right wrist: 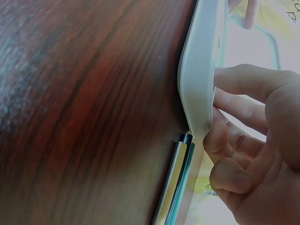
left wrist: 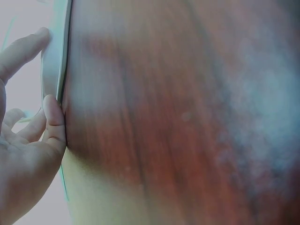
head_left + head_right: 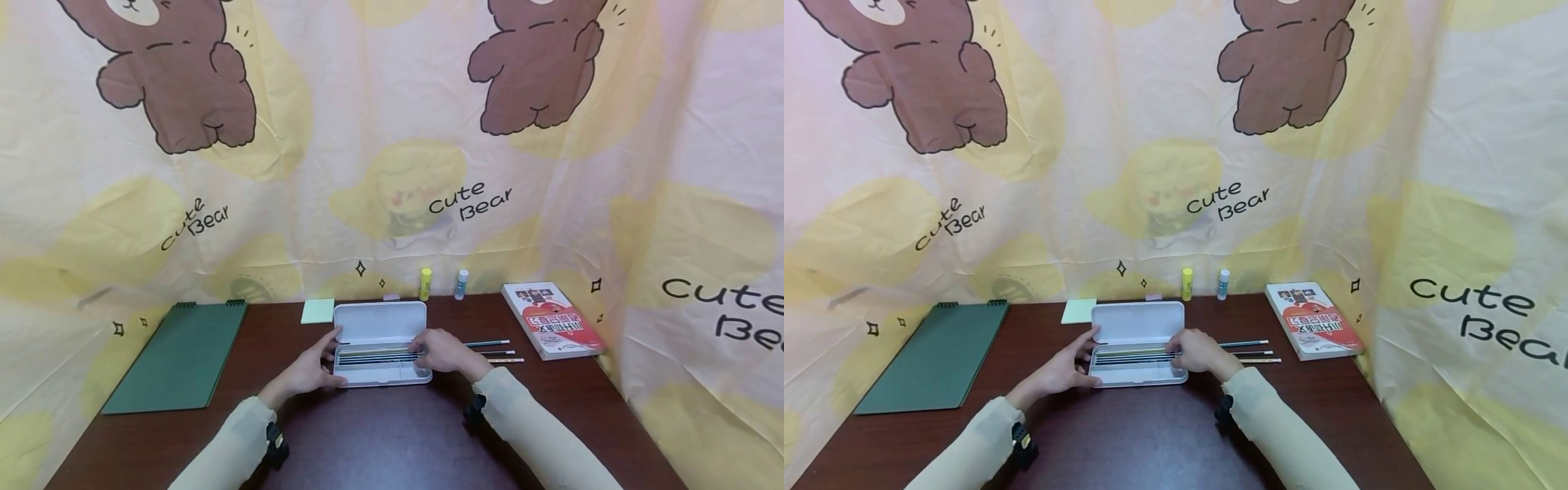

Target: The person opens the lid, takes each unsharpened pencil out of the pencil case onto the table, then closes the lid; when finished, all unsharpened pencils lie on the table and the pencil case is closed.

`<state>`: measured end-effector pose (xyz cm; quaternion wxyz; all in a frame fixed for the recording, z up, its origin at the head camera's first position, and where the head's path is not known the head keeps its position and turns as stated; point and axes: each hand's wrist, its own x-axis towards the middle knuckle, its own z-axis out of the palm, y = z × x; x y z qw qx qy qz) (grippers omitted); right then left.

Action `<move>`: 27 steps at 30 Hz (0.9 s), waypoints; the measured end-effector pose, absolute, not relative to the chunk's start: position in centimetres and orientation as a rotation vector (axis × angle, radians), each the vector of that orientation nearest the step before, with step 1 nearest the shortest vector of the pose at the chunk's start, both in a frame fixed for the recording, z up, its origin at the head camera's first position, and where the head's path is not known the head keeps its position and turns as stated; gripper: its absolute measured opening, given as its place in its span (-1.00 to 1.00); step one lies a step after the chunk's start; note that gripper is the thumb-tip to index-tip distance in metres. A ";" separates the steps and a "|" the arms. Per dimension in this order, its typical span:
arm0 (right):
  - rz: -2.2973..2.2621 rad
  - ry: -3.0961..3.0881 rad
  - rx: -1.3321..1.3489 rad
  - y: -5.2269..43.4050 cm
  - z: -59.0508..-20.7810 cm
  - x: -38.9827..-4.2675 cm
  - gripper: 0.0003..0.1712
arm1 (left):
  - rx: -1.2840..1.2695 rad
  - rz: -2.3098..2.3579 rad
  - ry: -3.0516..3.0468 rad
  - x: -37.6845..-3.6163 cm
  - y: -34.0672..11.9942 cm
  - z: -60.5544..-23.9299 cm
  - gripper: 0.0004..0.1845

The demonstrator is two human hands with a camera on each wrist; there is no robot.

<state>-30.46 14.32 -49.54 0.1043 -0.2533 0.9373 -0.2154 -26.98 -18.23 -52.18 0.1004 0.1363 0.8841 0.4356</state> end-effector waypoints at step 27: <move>-0.608 2.810 -0.749 14.5 -49.9 -30.2 -0.74 | 0.418 1.271 2.615 -27.1 -18.4 -52.4 0.23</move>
